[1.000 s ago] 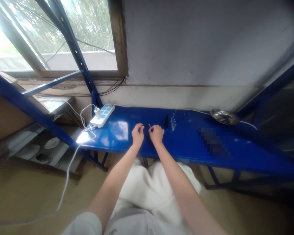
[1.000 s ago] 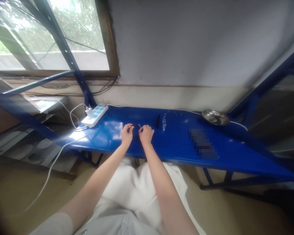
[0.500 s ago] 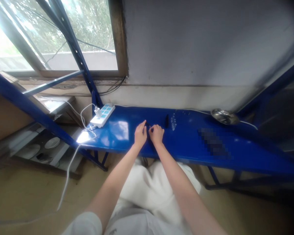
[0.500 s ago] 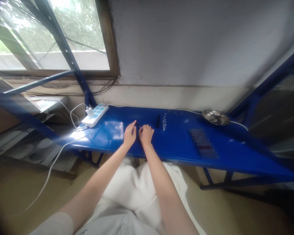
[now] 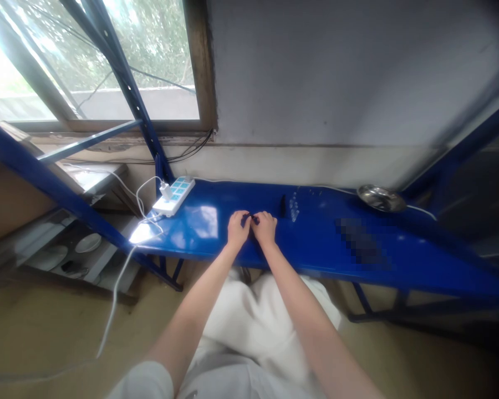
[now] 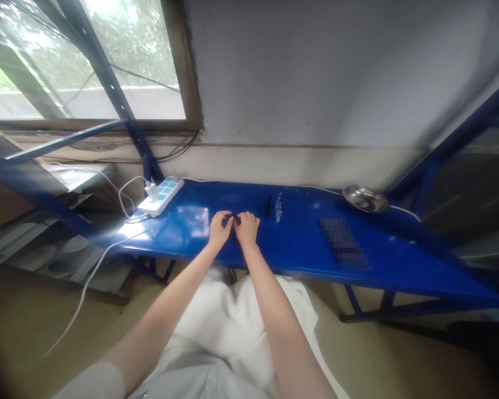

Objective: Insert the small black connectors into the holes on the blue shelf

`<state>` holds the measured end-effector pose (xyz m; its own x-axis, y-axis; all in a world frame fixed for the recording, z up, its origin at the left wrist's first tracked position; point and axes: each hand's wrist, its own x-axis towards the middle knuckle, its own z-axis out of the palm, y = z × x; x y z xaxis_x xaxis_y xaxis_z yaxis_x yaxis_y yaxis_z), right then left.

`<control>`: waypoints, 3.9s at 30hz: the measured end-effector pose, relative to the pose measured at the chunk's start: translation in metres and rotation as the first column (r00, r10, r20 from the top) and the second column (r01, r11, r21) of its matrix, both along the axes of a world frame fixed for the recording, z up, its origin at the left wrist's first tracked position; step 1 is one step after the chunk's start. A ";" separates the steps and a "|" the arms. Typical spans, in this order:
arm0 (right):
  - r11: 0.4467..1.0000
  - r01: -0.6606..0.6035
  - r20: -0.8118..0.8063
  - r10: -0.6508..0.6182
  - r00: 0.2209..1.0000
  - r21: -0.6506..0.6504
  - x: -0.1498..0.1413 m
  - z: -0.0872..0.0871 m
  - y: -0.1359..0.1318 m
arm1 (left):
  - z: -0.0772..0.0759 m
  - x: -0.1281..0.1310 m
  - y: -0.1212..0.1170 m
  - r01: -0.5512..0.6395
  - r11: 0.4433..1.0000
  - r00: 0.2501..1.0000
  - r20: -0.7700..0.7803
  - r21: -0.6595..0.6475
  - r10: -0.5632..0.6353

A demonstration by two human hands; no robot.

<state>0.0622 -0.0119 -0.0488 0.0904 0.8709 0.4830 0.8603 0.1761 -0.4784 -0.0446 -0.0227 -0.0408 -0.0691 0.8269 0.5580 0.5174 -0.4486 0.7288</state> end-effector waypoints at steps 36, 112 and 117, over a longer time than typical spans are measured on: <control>0.996 -0.069 -0.156 0.076 0.985 0.049 0.002 0.004 -0.003 | 0.020 -0.054 0.073 -0.328 0.834 0.852 -0.520 -0.444 0.059; 0.908 0.341 0.027 -0.345 0.938 -0.244 0.119 -0.001 -0.002 | 0.023 0.091 0.025 0.164 0.968 0.771 -0.587 -0.191 -0.247; 0.896 0.345 -0.005 -0.361 0.933 -0.278 0.116 0.002 -0.002 | 0.016 0.095 0.026 0.170 0.965 0.856 -0.455 -0.200 -0.246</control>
